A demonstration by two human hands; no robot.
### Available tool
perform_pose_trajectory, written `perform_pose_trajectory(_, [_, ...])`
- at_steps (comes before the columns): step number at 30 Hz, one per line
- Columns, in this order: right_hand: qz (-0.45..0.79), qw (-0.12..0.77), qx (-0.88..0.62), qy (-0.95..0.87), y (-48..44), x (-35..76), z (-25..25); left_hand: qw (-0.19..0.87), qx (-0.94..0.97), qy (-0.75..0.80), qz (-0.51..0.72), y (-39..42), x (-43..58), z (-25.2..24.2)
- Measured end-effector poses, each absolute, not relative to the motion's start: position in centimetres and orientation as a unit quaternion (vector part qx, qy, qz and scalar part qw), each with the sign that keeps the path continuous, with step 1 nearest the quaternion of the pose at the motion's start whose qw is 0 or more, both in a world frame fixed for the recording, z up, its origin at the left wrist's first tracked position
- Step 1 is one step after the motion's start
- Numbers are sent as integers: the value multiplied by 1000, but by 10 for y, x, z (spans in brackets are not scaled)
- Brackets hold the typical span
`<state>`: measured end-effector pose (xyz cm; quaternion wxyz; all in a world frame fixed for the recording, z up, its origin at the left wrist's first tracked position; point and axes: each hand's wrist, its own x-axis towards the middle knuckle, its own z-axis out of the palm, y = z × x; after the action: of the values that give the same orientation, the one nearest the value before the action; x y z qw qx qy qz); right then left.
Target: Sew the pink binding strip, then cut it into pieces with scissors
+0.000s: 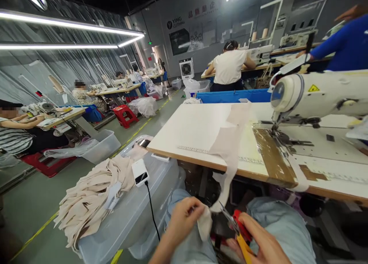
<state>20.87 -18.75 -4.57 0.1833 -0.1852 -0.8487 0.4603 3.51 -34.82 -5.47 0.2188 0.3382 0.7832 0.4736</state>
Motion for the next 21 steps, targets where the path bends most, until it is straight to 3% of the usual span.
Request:
perform_pose_trajectory(8, [582, -60, -124, -801, -149, 207, -38, 486, 219, 623, 573, -326, 46, -59])
perform_pose_trajectory(21, [496, -228, -69, -835, -114, 192, -62, 543, 114, 611, 565, -313, 44, -78])
